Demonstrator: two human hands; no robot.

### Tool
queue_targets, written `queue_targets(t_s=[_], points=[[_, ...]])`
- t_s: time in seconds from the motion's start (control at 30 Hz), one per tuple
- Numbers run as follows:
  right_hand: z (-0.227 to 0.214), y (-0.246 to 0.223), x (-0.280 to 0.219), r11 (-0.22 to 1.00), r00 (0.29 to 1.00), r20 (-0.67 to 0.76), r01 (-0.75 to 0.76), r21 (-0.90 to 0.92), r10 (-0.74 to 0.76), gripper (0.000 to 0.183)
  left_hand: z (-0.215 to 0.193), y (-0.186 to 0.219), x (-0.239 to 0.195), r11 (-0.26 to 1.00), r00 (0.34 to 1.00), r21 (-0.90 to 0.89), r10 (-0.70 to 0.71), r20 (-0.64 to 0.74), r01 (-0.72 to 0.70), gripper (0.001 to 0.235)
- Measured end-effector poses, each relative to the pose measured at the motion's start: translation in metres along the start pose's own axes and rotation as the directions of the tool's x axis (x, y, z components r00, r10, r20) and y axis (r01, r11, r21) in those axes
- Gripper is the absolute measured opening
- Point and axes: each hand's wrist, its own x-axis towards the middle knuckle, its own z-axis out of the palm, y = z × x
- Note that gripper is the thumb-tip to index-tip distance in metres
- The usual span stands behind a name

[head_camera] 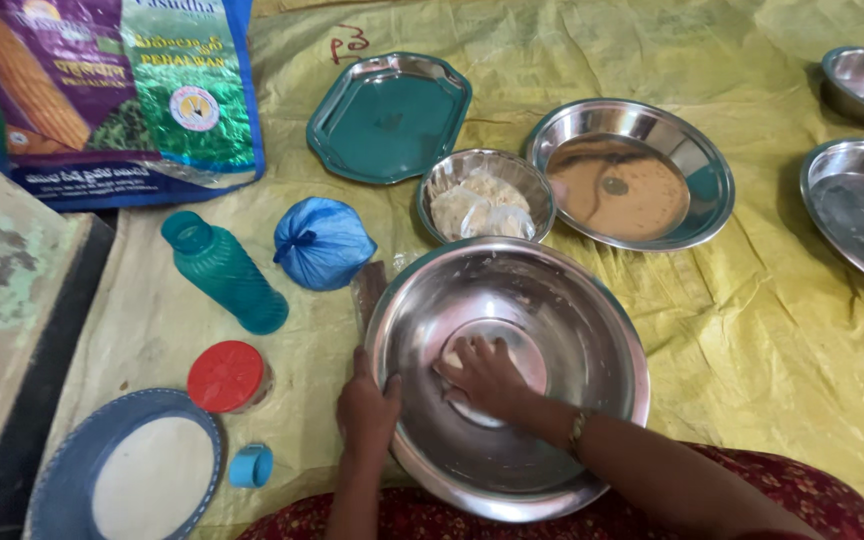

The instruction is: The person kneads a small ball of dough inside a large metal bowl using both hands. They repeatedly press and fold the dough, then wrap it in a clear plastic sheet and place it back in the bowl.

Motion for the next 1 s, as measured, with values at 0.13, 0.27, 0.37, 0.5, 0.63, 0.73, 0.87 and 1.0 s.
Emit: queue_targets(t_s=[0.13, 0.27, 0.37, 0.5, 0.63, 0.73, 0.87, 1.0], points=[[0.006, 0.034, 0.041, 0.994, 0.993, 0.107, 0.033, 0.101, -0.044, 0.056, -0.005, -0.005, 0.004, 0.997, 0.997, -0.039, 0.065, -0.031, -0.066, 0.082], [0.007, 0.054, 0.065, 0.966, 0.983, 0.05, -0.182, 0.186, 0.176, 0.051, 0.002, -0.002, 0.005, 0.995, 0.995, -0.079, 0.057, -0.085, -0.064, 0.081], [0.004, 0.047, 0.068, 0.952, 0.973, 0.066, -0.23, 0.204, 0.221, 0.051, 0.006, -0.001, 0.002, 0.997, 0.995, -0.082, -0.026, -0.099, 0.018, 0.079], [-0.004, 0.025, 0.043, 0.988, 0.99, 0.076, -0.128, 0.08, 0.122, 0.069, 0.009, 0.004, -0.003, 0.99, 0.977, -0.141, -0.033, -0.21, 0.003, 0.077], [0.0, -0.002, -0.016, 0.982, 0.989, 0.144, 0.013, 0.189, -0.041, 0.083, 0.012, 0.003, -0.007, 0.996, 0.974, -0.092, -0.042, -0.223, 0.022, 0.073], [0.006, -0.008, -0.058, 0.903, 0.962, 0.195, 0.093, 0.419, -0.19, 0.083, 0.012, 0.002, -0.004, 0.995, 0.972, -0.098, -0.052, -0.231, 0.03, 0.073], [0.004, 0.0, -0.073, 0.554, 0.957, 0.287, -0.223, 0.802, -0.031, 0.061, 0.012, -0.005, -0.008, 0.994, 0.977, -0.109, -0.03, -0.211, 0.007, 0.075], [-0.015, -0.013, -0.064, 0.957, 0.993, 0.001, -0.117, 0.264, 0.121, 0.061, 0.011, -0.005, -0.009, 0.997, 0.987, -0.072, -0.035, -0.155, 0.024, 0.076]])
